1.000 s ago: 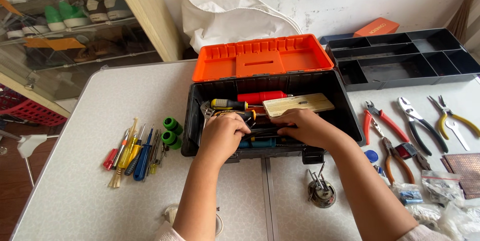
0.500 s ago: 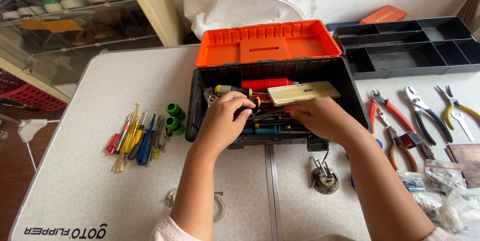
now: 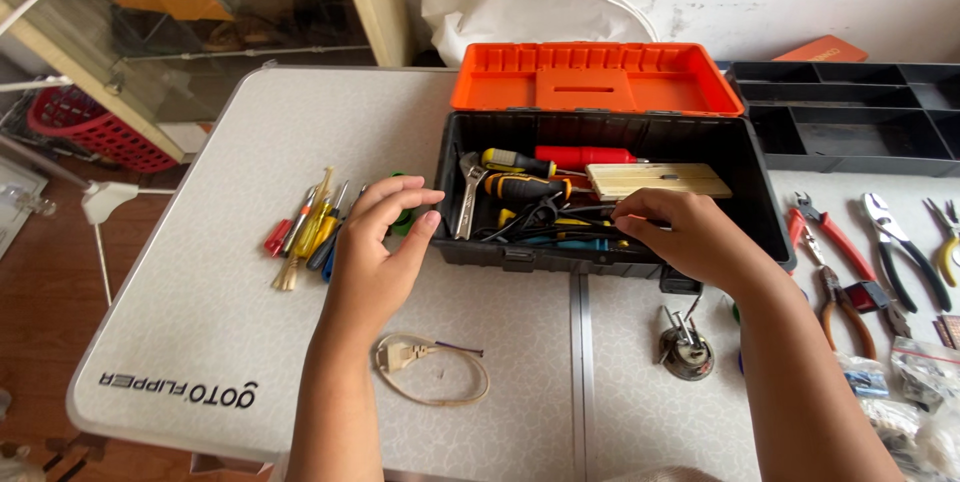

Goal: The person picks up hand tools one at a time from a folding table, including a red flashlight, pipe wrench, screwdrivers, adjustable wrench, and a wooden block, and places them into an open toolbox, arranging them inside the main compartment. They then lift and reposition the black organizer tray on top and begin placing tape rolls and small items into its compartments.

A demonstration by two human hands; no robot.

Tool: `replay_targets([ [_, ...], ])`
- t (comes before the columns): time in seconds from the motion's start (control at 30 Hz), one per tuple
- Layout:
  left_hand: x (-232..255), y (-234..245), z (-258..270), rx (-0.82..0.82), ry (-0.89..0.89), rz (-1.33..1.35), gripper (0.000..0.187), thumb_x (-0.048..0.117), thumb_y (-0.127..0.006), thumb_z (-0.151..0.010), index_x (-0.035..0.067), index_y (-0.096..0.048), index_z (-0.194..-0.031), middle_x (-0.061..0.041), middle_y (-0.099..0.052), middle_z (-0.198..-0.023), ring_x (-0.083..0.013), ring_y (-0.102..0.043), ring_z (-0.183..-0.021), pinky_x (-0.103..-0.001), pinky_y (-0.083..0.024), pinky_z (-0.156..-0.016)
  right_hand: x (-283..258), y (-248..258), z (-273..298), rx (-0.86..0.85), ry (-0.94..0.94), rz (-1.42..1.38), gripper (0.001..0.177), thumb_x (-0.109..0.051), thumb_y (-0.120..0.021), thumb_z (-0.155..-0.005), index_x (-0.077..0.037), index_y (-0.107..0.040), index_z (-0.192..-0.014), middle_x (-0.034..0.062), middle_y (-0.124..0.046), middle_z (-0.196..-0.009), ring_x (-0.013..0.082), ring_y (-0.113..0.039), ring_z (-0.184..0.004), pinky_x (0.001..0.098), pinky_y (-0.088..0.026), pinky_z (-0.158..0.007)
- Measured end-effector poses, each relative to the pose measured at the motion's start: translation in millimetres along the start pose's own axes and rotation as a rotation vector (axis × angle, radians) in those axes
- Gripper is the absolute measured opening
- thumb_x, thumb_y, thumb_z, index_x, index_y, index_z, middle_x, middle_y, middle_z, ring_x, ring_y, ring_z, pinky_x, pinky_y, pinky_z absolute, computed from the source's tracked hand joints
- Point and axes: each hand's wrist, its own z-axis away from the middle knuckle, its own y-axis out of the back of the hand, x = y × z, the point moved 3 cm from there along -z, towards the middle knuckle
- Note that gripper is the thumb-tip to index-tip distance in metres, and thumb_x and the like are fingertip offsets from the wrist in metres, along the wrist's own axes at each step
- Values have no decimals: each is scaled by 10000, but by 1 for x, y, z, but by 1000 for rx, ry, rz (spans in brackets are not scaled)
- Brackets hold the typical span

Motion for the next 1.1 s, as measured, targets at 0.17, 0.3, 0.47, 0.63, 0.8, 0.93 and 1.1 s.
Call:
replay_targets([
  [0.17, -7, 22, 31, -25, 68, -11, 200, 168, -687, -949, 74, -750, -1113, -85, -681, -1285, -235, -647, -1224, -368, -509, -1017, 3, -14, -4, -80, 46, 174, 224, -223, -749, -863, -160, -818, -1067, 56, -811, -982, 226, -748, -822, 358, -577, -812],
  [0.3, -18, 35, 49, -41, 133, -2, 201, 189, -682, -950, 83, -754, -1105, -79, -666, -1318, -232, -639, -1251, -385, -506, -1048, 11, -13, -25, -148, 49, 301, 251, -200, -704, -896, -204, -798, -1128, 33, -812, -1031, 217, -768, -880, 369, -587, -823],
  [0.47, -27, 43, 65, -31, 208, 7, 210, 201, -671, -949, 99, -756, -1110, -70, -646, -1340, -234, -615, -1279, -405, -505, -1063, 9, -24, -39, -140, 247, 110, 336, -197, -720, -863, -126, -699, -1191, 33, -789, -1118, 220, -746, -1014, 372, -570, -862],
  [0.63, -31, 43, 67, -34, 242, -10, 214, 210, -667, -948, 104, -761, -1108, -63, -645, -1343, -231, -608, -1287, -413, -502, -1061, 22, -24, -43, -261, 119, 65, 256, -231, -729, -880, -196, -798, -1124, 16, -808, -1081, 195, -762, -976, 344, -580, -874],
  [0.8, -24, 42, 65, -59, 221, -48, 214, 194, -671, -936, 97, -771, -1099, -64, -658, -1317, -230, -607, -1267, -407, -507, -1013, 26, -21, -42, -202, 59, 167, 253, -254, -778, -842, -187, -829, -1080, 38, -823, -1024, 195, -755, -867, 334, -590, -809],
  [0.93, -18, 42, 63, -154, 285, -66, 221, 214, -656, -948, 103, -759, -1110, -25, -740, -1159, -180, -709, -1109, -345, -552, -966, 14, -15, -29, -139, 6, 219, 293, -256, -776, -871, -199, -799, -1157, 66, -818, -1023, 209, -751, -811, 348, -586, -761],
  [1.1, -15, 36, 63, -288, 429, -133, 253, 221, -657, -924, 104, -767, -1120, -18, -735, -1090, -176, -712, -1029, -334, -555, -909, -25, 2, -6, 78, 99, -26, 320, -177, -755, -865, -161, -770, -1185, 90, -778, -1149, 195, -748, -923, 352, -600, -761],
])
